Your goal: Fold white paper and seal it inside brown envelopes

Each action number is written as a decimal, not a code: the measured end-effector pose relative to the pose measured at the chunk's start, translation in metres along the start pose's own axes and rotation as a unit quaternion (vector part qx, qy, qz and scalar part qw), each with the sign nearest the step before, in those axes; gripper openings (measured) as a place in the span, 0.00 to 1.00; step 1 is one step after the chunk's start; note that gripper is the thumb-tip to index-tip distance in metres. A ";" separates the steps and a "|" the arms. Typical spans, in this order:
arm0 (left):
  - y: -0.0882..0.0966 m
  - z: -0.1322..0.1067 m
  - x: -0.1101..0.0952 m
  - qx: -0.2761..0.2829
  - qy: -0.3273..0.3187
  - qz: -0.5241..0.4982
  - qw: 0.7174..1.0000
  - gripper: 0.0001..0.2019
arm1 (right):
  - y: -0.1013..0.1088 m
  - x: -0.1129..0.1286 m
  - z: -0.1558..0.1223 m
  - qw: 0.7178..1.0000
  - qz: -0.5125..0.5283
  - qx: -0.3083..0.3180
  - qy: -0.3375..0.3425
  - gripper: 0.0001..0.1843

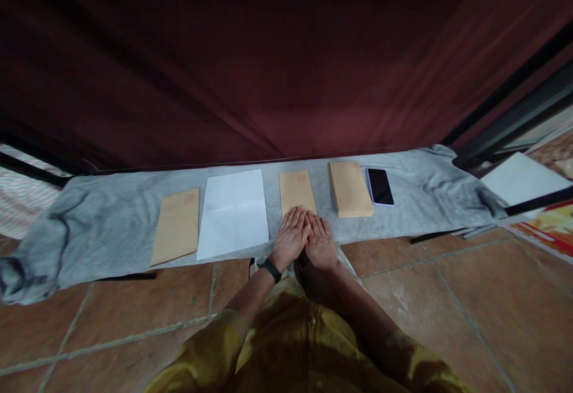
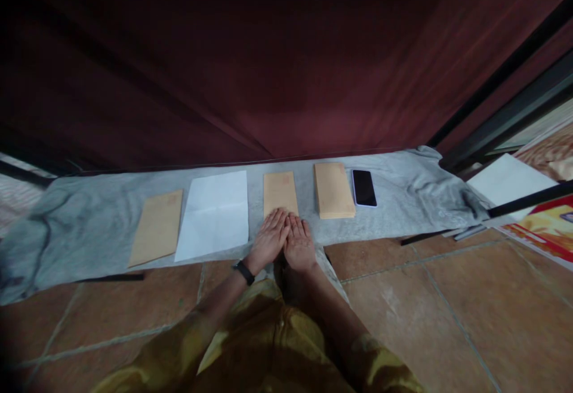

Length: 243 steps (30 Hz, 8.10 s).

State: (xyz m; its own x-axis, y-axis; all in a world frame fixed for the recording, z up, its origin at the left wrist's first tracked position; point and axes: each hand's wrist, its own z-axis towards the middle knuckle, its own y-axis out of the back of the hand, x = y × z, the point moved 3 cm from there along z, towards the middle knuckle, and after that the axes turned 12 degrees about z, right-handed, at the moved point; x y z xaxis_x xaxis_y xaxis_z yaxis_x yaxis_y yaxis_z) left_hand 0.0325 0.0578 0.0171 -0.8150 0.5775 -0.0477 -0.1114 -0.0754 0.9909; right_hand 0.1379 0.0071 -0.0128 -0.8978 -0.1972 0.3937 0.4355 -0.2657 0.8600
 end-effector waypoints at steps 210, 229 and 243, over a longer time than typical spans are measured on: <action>-0.011 -0.051 -0.003 -0.021 -0.010 0.037 0.999 0.34 | 0.020 -0.013 -0.011 0.997 0.071 0.034 -0.015 0.28; -0.013 -0.054 -0.005 -0.044 -0.004 0.045 0.998 0.33 | 0.019 -0.009 -0.006 0.996 0.053 0.064 0.016 0.29; -0.002 -0.053 -0.001 -0.039 0.077 0.066 0.994 0.29 | 0.018 -0.013 -0.012 0.999 0.034 0.040 0.004 0.29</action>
State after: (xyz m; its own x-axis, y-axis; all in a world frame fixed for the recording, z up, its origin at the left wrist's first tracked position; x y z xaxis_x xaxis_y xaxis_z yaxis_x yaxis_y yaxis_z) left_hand 0.0030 0.0141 0.0086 -0.9019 0.4282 0.0570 -0.0373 -0.2086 0.9773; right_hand 0.1583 -0.0060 -0.0064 -0.8659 -0.2189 0.4498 0.4884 -0.1757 0.8548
